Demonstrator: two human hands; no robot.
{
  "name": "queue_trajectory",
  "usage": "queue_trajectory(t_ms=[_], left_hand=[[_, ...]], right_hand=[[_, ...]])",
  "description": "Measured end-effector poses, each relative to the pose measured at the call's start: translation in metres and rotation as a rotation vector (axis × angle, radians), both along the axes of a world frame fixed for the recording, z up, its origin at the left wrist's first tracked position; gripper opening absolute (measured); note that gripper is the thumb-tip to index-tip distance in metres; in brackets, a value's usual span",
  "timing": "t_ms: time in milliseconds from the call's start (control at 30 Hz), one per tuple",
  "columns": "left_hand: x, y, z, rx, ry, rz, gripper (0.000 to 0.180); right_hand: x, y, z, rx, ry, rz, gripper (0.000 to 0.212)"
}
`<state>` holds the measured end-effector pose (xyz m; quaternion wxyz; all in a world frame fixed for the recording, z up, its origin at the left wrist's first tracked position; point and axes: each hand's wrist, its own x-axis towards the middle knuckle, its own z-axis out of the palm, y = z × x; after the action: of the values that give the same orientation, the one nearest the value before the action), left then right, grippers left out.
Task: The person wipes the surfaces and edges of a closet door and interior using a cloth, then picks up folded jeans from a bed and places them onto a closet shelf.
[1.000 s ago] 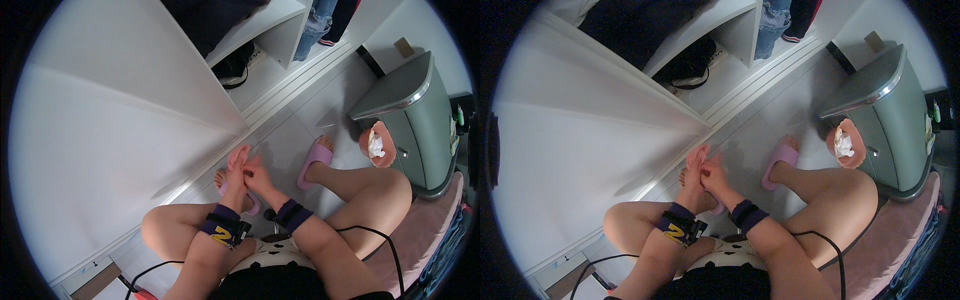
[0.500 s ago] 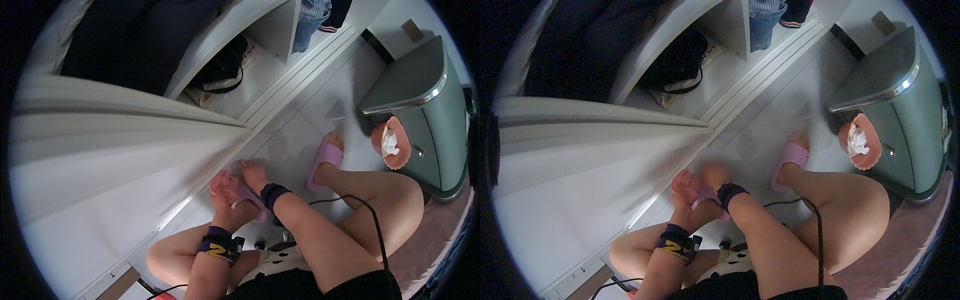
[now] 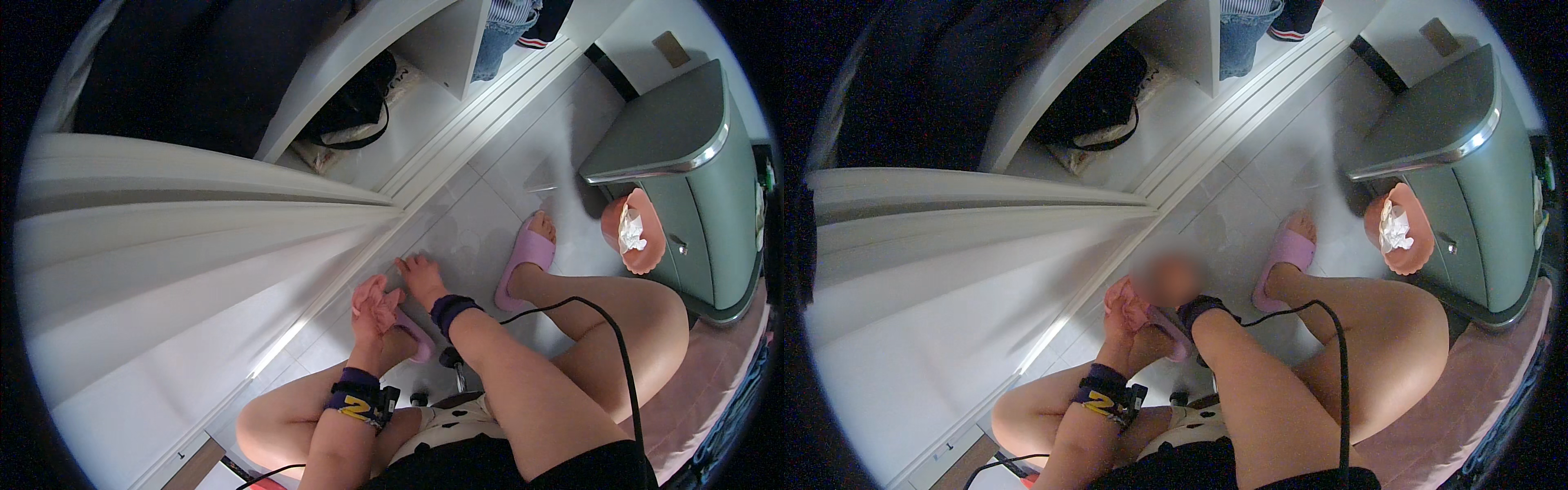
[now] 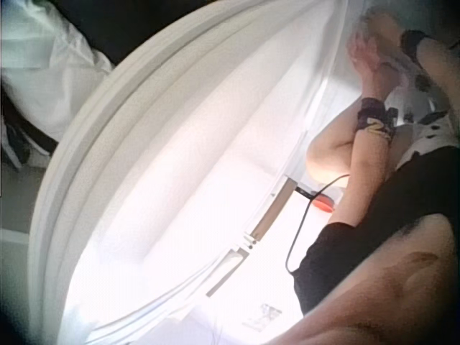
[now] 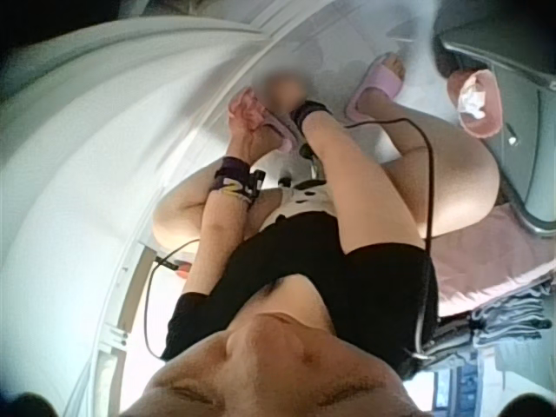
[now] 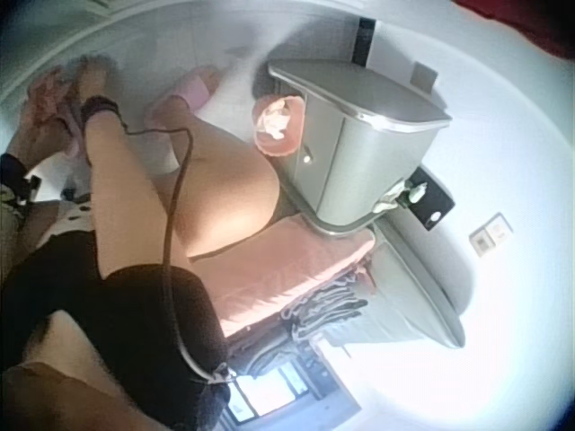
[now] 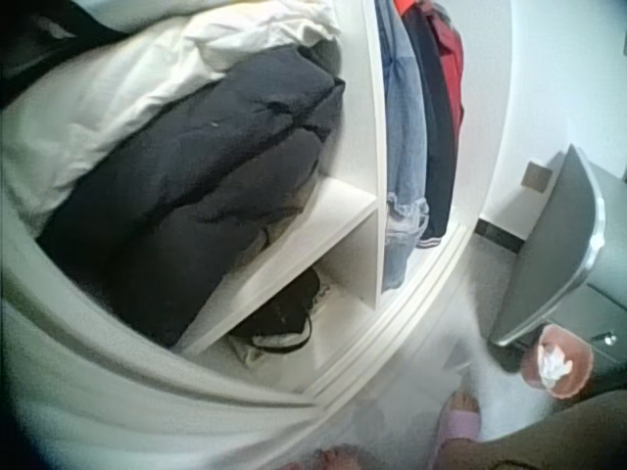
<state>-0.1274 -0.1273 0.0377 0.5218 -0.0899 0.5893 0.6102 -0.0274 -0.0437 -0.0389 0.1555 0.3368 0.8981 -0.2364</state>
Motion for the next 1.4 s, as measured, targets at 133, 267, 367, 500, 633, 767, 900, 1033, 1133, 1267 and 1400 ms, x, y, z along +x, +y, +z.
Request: queue_trajectory(t_ms=[133,267,367,500,633,767,900,1033,1133,1267,1400], left_hand=[[-0.003,0.002,-0.013,0.174,0.079,-0.077,0.035],[0.002,-0.005,-0.001,0.122,0.1,-0.034,0.035],[-0.003,-0.016,-0.017,-0.01,0.141,-0.059,0.035],[0.002,-0.019,-0.019,-0.086,0.1,-0.039,0.04],[0.0,-0.015,-0.031,0.035,0.171,-0.092,0.039],[-0.005,-0.019,-0.043,0.149,0.101,-0.132,0.039],[-0.016,-0.043,-0.086,0.179,0.288,-0.27,0.04],[0.002,-0.015,-0.037,0.082,0.017,-0.093,0.035],[0.007,-0.005,0.001,0.024,-0.016,-0.056,0.034],[0.01,0.002,0.013,0.087,0.027,-0.1,0.035],[0.006,-0.005,-0.004,0.256,0.019,-0.113,0.035]], right_hand=[[-0.011,0.01,-0.017,-0.024,0.081,-0.099,0.036],[-0.003,0.014,-0.012,-0.023,0.1,-0.028,0.031],[0.011,0.016,-0.006,0.078,0.207,0.005,0.025],[0.023,0.018,0.026,0.211,0.272,0.1,0.017],[0.032,0.024,0.012,0.129,0.291,0.12,0.016],[0.054,0.021,-0.008,0.178,0.185,0.048,0.015],[0.056,0.025,-0.009,0.185,0.124,-0.014,0.014],[0.066,0.026,-0.028,0.176,0.113,-0.123,0.015],[0.064,0.025,-0.028,0.156,0.114,-0.141,0.015],[0.065,0.027,-0.031,0.129,0.085,-0.187,0.015],[0.065,0.029,-0.029,0.177,0.136,-0.206,0.014]])
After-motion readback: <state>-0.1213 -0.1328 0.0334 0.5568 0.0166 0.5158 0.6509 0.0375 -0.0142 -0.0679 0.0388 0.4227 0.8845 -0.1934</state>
